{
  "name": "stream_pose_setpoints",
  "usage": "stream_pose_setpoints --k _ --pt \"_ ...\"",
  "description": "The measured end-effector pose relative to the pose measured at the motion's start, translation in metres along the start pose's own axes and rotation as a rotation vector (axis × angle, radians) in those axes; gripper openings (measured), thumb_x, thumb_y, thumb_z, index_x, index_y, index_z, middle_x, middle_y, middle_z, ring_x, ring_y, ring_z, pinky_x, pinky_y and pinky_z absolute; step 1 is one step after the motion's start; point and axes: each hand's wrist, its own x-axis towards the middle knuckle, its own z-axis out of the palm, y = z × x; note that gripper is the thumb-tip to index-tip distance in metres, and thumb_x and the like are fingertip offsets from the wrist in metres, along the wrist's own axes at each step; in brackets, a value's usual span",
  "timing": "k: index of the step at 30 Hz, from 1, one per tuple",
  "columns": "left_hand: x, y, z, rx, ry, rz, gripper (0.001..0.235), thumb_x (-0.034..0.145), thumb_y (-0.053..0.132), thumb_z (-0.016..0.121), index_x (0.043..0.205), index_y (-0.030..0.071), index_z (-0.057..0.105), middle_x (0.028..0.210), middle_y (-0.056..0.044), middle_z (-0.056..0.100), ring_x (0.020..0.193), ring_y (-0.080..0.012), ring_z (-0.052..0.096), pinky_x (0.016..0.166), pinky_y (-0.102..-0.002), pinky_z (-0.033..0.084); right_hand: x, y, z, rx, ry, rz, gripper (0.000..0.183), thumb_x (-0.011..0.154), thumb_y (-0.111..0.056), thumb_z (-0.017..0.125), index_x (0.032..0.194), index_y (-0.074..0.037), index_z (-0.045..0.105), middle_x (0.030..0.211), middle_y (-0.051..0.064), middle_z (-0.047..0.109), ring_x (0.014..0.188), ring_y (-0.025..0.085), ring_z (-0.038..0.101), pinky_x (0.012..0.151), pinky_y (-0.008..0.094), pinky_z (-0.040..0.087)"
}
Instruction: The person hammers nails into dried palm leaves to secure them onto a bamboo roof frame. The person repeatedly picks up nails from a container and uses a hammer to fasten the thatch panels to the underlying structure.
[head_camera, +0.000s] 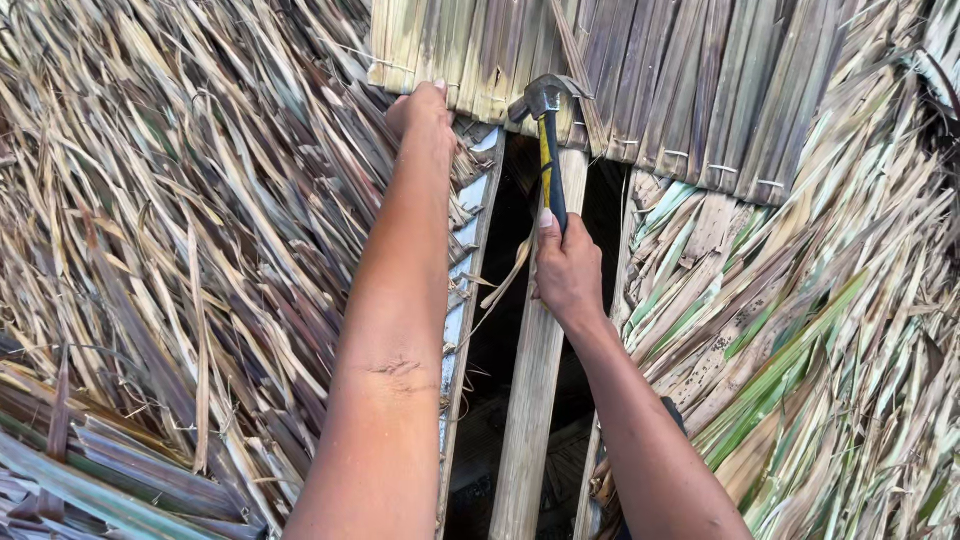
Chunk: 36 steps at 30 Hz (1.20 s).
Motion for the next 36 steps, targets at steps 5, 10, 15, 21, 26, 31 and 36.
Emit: stream_pose_setpoints --k 5,10,15,21,26,31,36 --pt "-0.009 0.007 0.005 0.031 0.079 0.027 0.018 0.073 -0.002 0.076 0.079 -0.002 0.059 0.071 -0.012 0.063 0.049 -0.0181 0.049 0.044 -0.036 0.035 -0.001 -0.007 -0.005 -0.045 -0.001 0.022 0.046 0.105 -0.048 0.045 0.089 -0.005 0.052 0.061 0.003 0.055 0.044 0.013 0.057 0.038 0.033 0.051" --pt "-0.010 0.003 0.011 0.074 0.159 0.068 0.020 0.071 0.000 0.077 0.080 -0.003 0.060 0.075 -0.015 0.066 0.057 -0.0220 0.057 0.051 -0.037 0.043 -0.041 -0.005 -0.012 -0.063 0.180 -0.367 0.044 0.109 -0.046 0.044 0.097 -0.004 0.051 0.060 0.004 0.055 0.047 0.013 0.055 0.041 0.030 0.042" --pt "-0.016 0.007 0.015 0.138 0.224 0.103 0.022 0.068 0.001 0.078 0.080 -0.003 0.061 0.080 -0.017 0.070 0.065 -0.0259 0.065 0.058 -0.039 0.051 -0.038 -0.022 0.014 0.131 0.309 -0.575 0.040 0.110 -0.040 0.046 0.104 0.000 0.046 0.064 0.004 0.054 0.052 0.014 0.053 0.045 0.032 0.042" --pt "-0.031 0.007 0.022 0.268 0.270 0.114 0.027 0.070 0.004 0.080 0.091 -0.004 0.065 0.095 -0.022 0.072 0.084 -0.0328 0.071 0.071 -0.039 0.057 -0.022 -0.043 0.008 -0.074 0.259 -0.342 0.031 0.109 -0.034 0.052 0.106 -0.003 0.052 0.063 0.010 0.059 0.052 0.022 0.062 0.047 0.037 0.045" --pt "-0.026 0.012 0.009 0.406 0.258 0.126 0.026 0.075 0.004 0.074 0.098 -0.009 0.072 0.101 -0.024 0.076 0.091 -0.0341 0.075 0.076 -0.039 0.059 -0.041 -0.021 0.007 0.102 0.333 -0.589 0.031 0.108 -0.029 0.049 0.112 0.001 0.047 0.067 0.019 0.053 0.054 0.030 0.057 0.049 0.042 0.043" --pt "-0.076 0.048 -0.017 0.496 -0.067 0.188 0.035 0.073 0.006 0.077 0.104 -0.007 0.068 0.101 -0.020 0.075 0.090 -0.0310 0.076 0.077 -0.042 0.059 0.018 0.020 0.030 -0.152 0.272 -0.298 0.032 0.112 -0.031 0.054 0.103 -0.001 0.053 0.068 0.019 0.063 0.062 0.040 0.064 0.052 0.046 0.047" --pt "-0.192 0.023 -0.128 1.450 -0.557 0.881 0.102 0.085 0.039 0.079 0.152 -0.012 0.021 0.146 -0.035 0.040 0.140 -0.0445 0.034 0.116 -0.051 0.026 0.019 0.043 0.038 0.057 0.376 -0.398 0.032 0.107 -0.032 0.050 0.110 0.000 0.052 0.064 0.017 0.064 0.056 0.034 0.067 0.051 0.044 0.049"
